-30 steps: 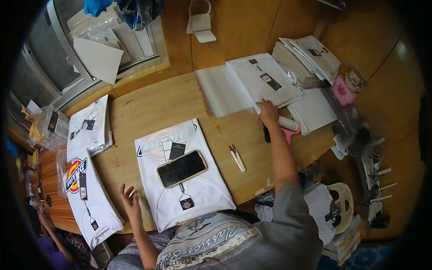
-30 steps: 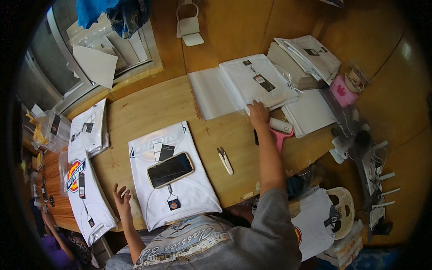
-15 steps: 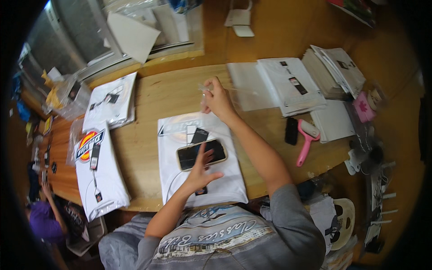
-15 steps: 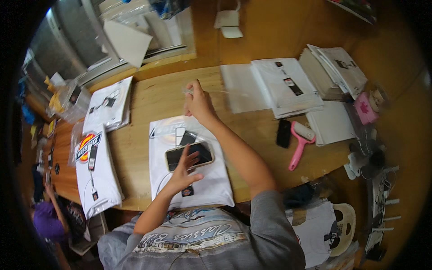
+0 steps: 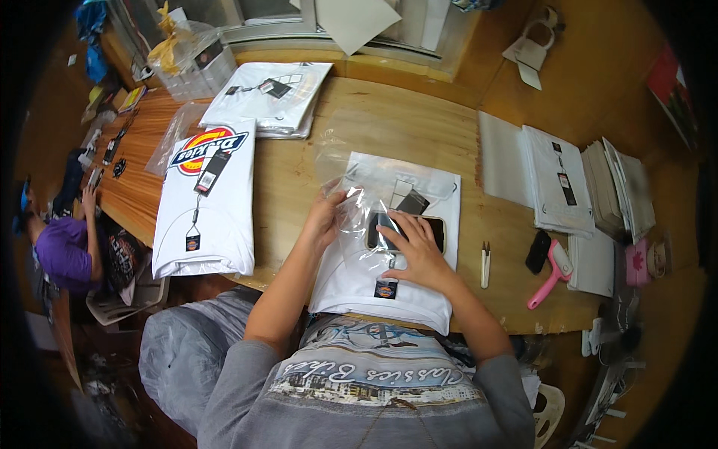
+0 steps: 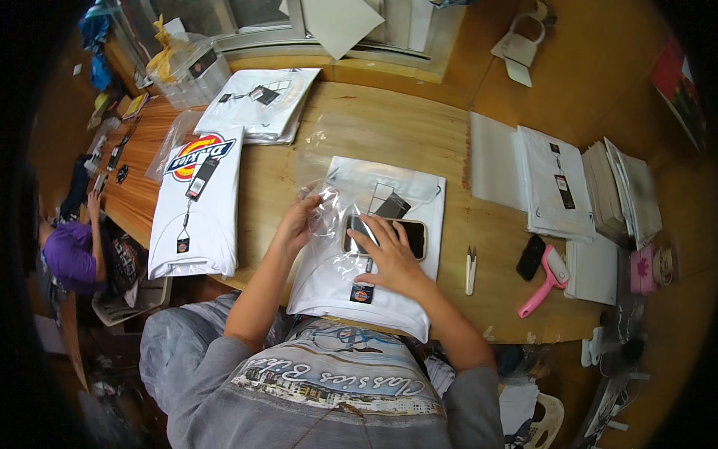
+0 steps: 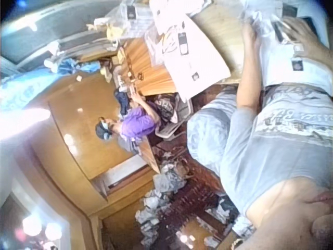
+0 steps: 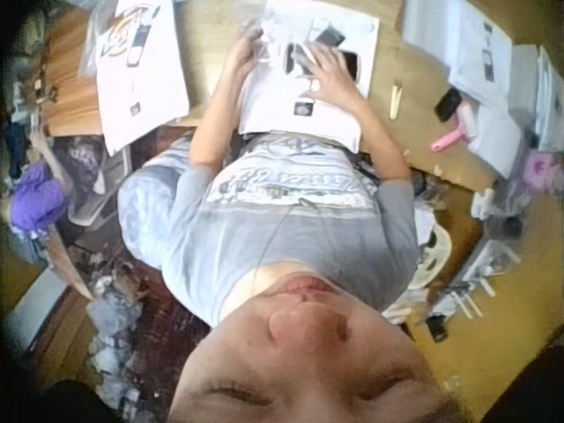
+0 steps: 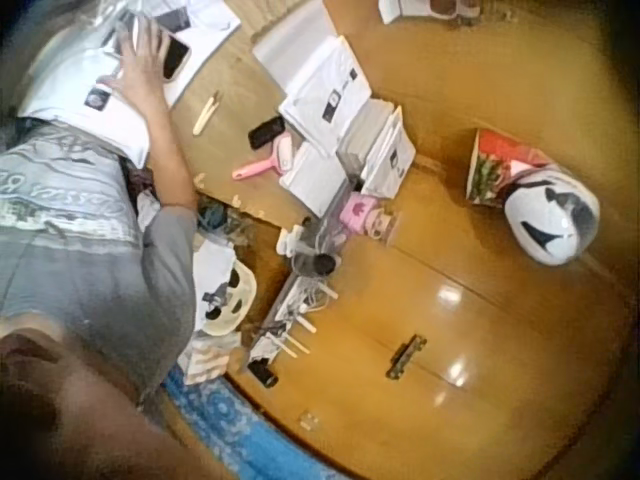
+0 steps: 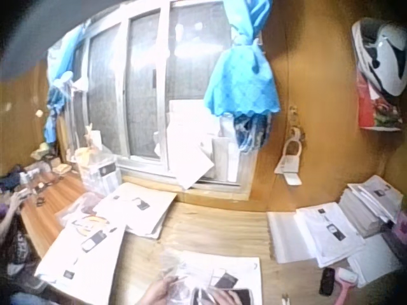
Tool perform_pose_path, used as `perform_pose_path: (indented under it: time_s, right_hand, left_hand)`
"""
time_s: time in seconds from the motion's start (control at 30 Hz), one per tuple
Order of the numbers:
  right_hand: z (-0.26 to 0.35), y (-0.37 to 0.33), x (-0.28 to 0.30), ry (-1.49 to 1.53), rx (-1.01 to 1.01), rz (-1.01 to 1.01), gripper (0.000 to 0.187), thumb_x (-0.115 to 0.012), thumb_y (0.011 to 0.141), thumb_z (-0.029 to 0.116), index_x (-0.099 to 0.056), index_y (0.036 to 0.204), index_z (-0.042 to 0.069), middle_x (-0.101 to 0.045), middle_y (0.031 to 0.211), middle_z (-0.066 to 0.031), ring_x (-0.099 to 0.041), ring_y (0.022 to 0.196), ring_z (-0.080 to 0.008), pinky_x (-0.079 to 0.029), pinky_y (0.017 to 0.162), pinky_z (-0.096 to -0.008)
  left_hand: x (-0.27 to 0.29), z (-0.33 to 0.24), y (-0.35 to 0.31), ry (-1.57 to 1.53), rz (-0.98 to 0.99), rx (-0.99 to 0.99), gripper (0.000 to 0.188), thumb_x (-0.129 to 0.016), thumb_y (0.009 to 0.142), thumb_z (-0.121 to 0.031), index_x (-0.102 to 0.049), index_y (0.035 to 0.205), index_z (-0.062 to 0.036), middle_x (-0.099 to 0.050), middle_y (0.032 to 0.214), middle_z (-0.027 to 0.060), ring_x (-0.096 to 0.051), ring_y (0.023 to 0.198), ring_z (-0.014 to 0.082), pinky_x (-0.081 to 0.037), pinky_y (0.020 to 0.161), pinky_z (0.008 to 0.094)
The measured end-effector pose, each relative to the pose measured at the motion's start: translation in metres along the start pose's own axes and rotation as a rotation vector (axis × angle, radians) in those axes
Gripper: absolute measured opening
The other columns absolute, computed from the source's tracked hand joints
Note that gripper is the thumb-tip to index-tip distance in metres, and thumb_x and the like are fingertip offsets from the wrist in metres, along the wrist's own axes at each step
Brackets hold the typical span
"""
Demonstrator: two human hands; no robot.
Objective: The person folds white t-shirts and places them into clear plastic bags. They use a white pen-like tool to mark tags on the shirts and a pink lint remover to clean the fabric before packaging. The person stacks the packaged shirts on the table.
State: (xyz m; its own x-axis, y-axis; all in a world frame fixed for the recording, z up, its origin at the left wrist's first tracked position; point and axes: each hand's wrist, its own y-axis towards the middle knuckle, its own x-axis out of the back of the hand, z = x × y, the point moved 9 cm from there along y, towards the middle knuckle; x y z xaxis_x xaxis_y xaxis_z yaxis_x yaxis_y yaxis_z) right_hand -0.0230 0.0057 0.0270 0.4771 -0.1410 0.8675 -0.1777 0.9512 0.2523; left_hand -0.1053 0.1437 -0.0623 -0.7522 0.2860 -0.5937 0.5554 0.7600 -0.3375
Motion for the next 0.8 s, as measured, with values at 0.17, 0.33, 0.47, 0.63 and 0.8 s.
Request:
perform_pose_path:
  time_s: [0.17,0.33,0.47,0.63,0.8]
  right_hand:
    - [0.056,0.023,0.013,-0.46,0.345,-0.244,0.036,-0.061,0.067,0.013,-0.054,0.103,0.017,-0.036,0.122,-0.0082,-0.035,0.112,-0.0255,-0.023,0.094,-0.0475]
    - [0.035,0.088,0.047,-0.067,0.26,-0.256,0.009,-0.054,0.07,0.012,-0.056,0.078,0.008,-0.056,0.087,-0.0092,-0.054,0.081,-0.0281,-0.042,0.071,-0.041]
    - [0.014,0.13,0.114,-0.156,0.065,-0.64,0.005,-0.05,0.071,0.01,-0.052,0.075,0.006,-0.056,0.064,-0.0107,-0.056,0.057,-0.0323,-0.043,0.047,-0.0398]
    - [0.05,0.152,0.176,-0.398,0.045,-0.73,0.003,-0.049,0.075,0.009,-0.05,0.076,0.007,-0.054,0.062,-0.0088,-0.057,0.059,-0.0299,-0.044,0.047,-0.0397]
    - [0.063,0.14,0.212,-0.465,0.053,-0.778,0.005,-0.053,0.075,0.012,-0.05,0.077,0.009,-0.056,0.062,-0.0075,-0.057,0.056,-0.0266,-0.044,0.049,-0.037]
  left_hand:
    - [-0.015,-0.011,-0.013,0.115,0.061,0.029,0.046,-0.038,0.086,-0.01,-0.016,0.126,-0.0039,-0.051,0.107,0.021,-0.056,0.091,0.0266,-0.049,0.074,0.0318]
    - [-0.031,-0.027,-0.016,0.081,0.173,-0.01,0.058,-0.041,0.086,-0.033,-0.01,0.129,-0.0112,-0.04,0.119,0.0211,-0.048,0.102,0.0271,-0.042,0.081,0.0374]
    - [-0.04,-0.091,-0.073,0.196,0.074,-0.686,0.088,-0.059,0.076,-0.032,0.005,0.133,-0.0115,-0.031,0.126,0.0203,-0.035,0.114,0.0292,-0.024,0.094,0.042]
    - [-0.096,-0.107,-0.122,0.682,0.052,-1.037,0.106,-0.071,0.065,-0.025,0.01,0.132,-0.0121,-0.031,0.125,0.0195,-0.036,0.112,0.0288,-0.029,0.09,0.0407]
    - [-0.116,-0.179,-0.107,0.437,-0.118,-1.168,0.088,-0.065,0.07,-0.009,-0.001,0.13,-0.0107,-0.046,0.104,0.0154,-0.049,0.087,0.0197,-0.039,0.076,0.0307]
